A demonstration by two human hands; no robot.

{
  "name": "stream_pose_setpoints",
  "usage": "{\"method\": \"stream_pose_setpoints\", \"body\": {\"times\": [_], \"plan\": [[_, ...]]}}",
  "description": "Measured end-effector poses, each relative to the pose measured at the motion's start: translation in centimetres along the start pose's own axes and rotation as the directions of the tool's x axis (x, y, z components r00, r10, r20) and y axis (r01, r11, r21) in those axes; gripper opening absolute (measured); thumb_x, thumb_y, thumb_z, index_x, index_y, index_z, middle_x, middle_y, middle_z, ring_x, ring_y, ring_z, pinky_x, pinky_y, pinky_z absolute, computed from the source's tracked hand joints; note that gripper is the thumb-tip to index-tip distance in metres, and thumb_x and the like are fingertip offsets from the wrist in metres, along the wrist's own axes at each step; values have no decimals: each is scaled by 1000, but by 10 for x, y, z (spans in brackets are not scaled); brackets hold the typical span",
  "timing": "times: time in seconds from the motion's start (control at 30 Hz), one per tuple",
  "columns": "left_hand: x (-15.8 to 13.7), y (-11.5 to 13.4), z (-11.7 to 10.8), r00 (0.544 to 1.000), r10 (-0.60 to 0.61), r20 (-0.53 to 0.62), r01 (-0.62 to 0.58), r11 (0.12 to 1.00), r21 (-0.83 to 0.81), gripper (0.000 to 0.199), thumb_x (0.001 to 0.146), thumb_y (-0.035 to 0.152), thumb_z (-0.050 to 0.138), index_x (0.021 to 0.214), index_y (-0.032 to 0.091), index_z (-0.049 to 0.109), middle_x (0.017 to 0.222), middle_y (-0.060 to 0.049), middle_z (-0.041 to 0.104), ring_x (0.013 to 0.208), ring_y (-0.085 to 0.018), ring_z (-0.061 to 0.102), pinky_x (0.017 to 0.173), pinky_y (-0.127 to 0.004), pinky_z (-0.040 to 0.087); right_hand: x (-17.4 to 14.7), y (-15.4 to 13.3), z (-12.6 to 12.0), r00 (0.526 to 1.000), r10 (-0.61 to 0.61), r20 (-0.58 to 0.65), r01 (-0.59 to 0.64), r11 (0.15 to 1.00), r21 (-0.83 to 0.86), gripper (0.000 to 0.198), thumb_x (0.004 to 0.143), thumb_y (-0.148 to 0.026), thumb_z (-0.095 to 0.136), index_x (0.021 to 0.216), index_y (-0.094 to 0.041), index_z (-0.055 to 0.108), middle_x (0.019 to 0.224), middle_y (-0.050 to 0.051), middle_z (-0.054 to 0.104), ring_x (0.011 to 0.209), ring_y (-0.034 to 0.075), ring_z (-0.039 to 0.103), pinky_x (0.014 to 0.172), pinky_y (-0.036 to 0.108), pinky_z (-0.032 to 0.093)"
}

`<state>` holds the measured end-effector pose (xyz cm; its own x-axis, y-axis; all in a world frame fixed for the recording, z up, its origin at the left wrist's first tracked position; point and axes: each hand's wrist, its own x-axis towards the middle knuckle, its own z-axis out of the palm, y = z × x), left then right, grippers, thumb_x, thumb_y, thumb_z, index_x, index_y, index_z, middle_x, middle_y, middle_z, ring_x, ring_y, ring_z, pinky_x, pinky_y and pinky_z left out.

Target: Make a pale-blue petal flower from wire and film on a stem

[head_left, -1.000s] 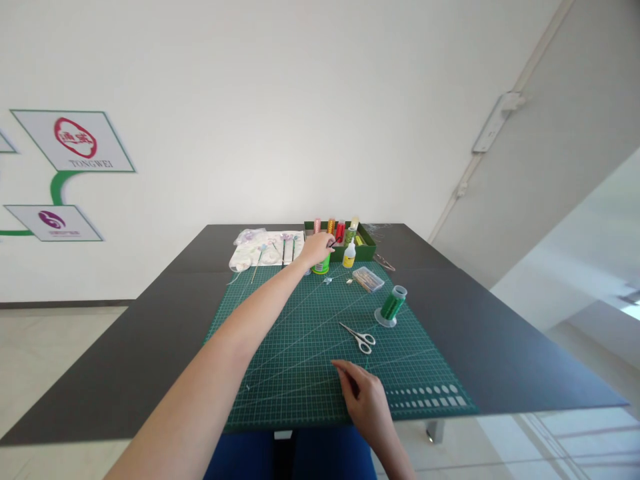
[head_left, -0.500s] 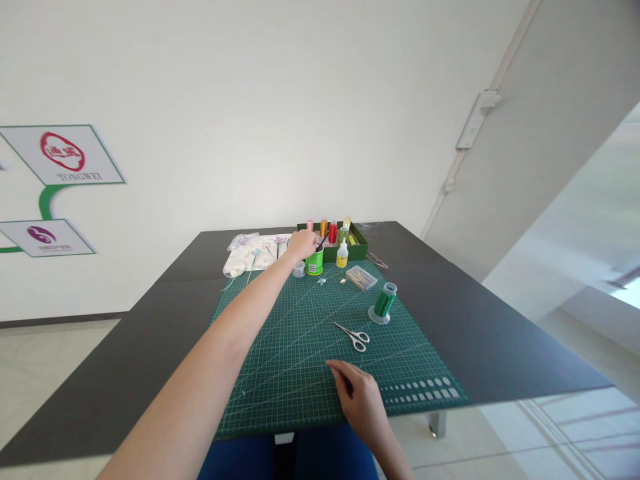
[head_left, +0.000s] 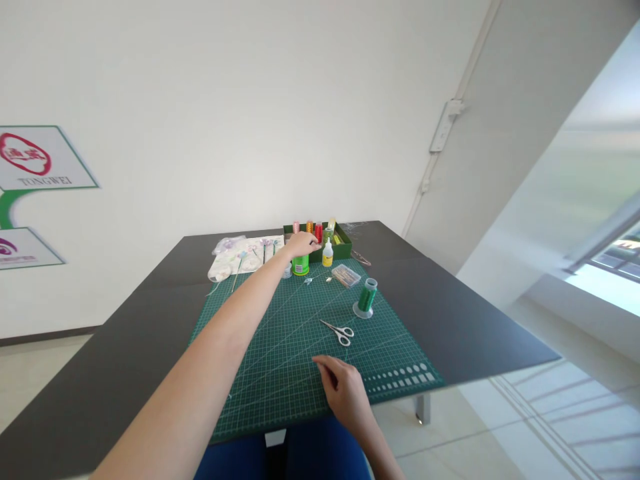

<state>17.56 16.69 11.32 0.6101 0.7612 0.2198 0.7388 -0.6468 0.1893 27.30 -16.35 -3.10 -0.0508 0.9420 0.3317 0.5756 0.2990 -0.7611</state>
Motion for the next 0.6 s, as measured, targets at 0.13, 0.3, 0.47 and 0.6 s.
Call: {"method": "stream_pose_setpoints", "body": {"times": [0.13, 0.3, 0.47, 0.6], "plan": [[-1, 3, -13, 997, 13, -72, -15, 999, -37, 28, 95, 36, 57, 108, 22, 77, 116, -7, 74, 110, -24, 66, 101, -35, 47, 1, -1, -1, 1000, 7, -8, -7, 1000, 12, 31, 98, -19, 48, 110, -21, 77, 100, 7, 79, 87, 21, 75, 79, 30, 55], [-26, 12, -56, 893, 72, -445, -169, 969, -181, 33, 97, 33, 57, 123, 19, 70, 139, -8, 64, 134, -24, 53, 117, -40, 37, 1, 0, 0, 1000, -7, -27, 7, 1000, 10, 31, 98, -18, 48, 107, -21, 77, 100, 6, 79, 88, 21, 75, 81, 29, 55], [-95, 43, -95, 722, 141, -678, -340, 925, -169, 23, 98, 27, 56, 113, 20, 72, 122, -6, 71, 120, -21, 61, 110, -42, 45, 1, 4, 2, 998, -38, -48, 38, 999, -13, 31, 98, -21, 47, 106, -20, 77, 93, 7, 79, 78, 20, 73, 75, 29, 55], [-166, 67, -93, 681, 143, -718, -383, 906, -183, 18, 97, 23, 57, 97, 24, 74, 98, -4, 73, 96, -18, 67, 91, -36, 55, 1, 7, 3, 996, -50, -68, 47, 998, -39, 33, 98, -26, 46, 105, -19, 77, 83, 6, 77, 66, 19, 69, 67, 28, 54]]}}
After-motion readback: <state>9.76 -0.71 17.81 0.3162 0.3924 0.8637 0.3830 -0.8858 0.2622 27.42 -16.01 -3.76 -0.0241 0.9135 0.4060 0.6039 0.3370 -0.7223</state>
